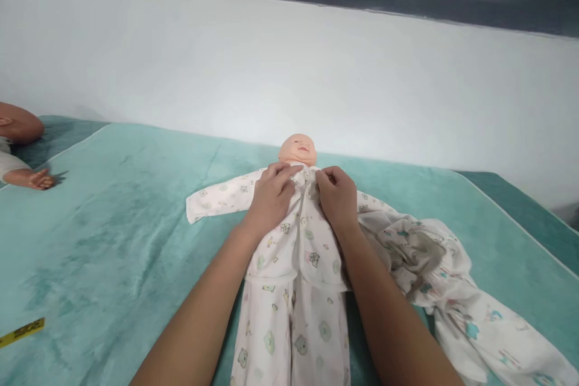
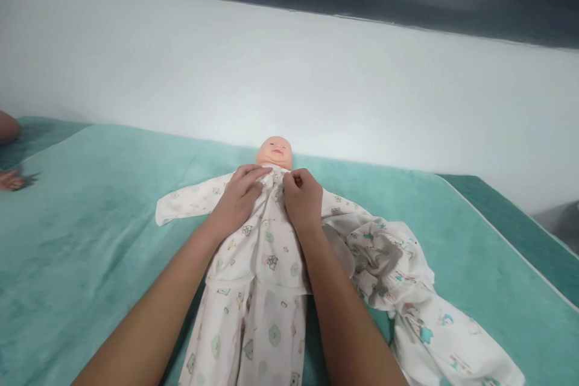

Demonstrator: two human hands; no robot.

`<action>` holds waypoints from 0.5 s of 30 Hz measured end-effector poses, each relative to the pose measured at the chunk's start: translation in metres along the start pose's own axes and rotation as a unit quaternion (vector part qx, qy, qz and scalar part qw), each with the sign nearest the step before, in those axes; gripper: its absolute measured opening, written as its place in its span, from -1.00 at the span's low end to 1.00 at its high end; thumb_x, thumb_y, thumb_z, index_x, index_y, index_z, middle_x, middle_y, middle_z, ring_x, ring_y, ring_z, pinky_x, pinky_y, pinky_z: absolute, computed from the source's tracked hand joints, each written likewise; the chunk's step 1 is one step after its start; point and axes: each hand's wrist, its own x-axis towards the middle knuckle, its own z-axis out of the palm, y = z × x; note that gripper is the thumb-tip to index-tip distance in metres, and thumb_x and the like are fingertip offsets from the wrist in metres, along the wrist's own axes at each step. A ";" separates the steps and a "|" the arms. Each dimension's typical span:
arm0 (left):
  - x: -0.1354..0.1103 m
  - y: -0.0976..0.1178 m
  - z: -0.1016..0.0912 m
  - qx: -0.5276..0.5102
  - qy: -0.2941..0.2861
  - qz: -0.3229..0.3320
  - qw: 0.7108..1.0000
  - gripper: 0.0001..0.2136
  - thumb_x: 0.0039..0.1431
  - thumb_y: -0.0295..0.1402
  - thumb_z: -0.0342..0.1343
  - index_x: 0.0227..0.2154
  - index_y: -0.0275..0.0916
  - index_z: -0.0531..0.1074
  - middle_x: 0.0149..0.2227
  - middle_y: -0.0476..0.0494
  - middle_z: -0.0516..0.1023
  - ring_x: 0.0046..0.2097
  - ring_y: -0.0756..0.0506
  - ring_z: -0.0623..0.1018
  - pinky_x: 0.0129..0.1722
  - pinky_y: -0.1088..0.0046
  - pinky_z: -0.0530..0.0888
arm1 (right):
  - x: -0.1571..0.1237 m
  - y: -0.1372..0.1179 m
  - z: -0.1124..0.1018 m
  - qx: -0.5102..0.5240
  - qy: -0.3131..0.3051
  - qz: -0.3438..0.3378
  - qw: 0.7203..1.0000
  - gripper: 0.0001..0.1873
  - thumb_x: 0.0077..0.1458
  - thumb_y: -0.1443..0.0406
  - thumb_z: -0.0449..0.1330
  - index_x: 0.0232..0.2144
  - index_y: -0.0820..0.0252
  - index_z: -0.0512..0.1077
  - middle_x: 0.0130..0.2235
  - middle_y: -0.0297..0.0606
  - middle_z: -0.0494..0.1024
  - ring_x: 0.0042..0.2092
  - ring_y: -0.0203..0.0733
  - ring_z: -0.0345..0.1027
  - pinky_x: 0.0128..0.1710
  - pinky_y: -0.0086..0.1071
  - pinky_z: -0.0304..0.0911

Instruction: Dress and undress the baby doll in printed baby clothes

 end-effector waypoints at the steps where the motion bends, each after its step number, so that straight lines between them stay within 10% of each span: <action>1: -0.002 0.001 -0.002 -0.011 -0.001 0.002 1.000 -0.67 0.25 -0.44 -0.11 -0.05 -0.07 0.49 0.12 -0.12 0.35 0.21 -0.12 0.34 0.25 0.22 0.23 | -0.004 -0.001 -0.002 -0.002 0.003 -0.009 1.000 -0.79 0.06 0.16 0.11 -0.52 0.13 0.33 -0.53 -0.41 0.37 -0.46 -0.27 0.19 -0.42 -0.39 0.12; 9: -0.016 0.003 -0.013 -0.046 -0.052 0.019 0.997 -0.75 0.23 -0.40 -0.02 -0.19 -0.09 0.55 0.23 -0.06 0.32 0.27 -0.18 0.28 0.28 0.20 0.24 | -0.035 -0.016 -0.019 -0.157 -0.133 -0.131 0.970 -0.67 0.11 0.06 0.18 -0.52 0.11 0.26 -0.45 -0.35 0.41 -0.42 -0.24 0.22 -0.42 -0.36 0.06; 15: -0.017 0.002 -0.012 -0.024 -0.054 0.020 0.998 -0.73 0.29 -0.35 -0.04 -0.13 -0.04 0.55 0.25 -0.03 0.29 0.28 -0.18 0.26 0.32 0.14 0.17 | -0.024 -0.008 -0.034 -0.038 -0.229 -0.108 0.967 -0.75 0.17 0.17 0.11 -0.51 0.14 0.28 -0.51 -0.41 0.30 -0.44 -0.29 0.13 -0.43 -0.39 0.03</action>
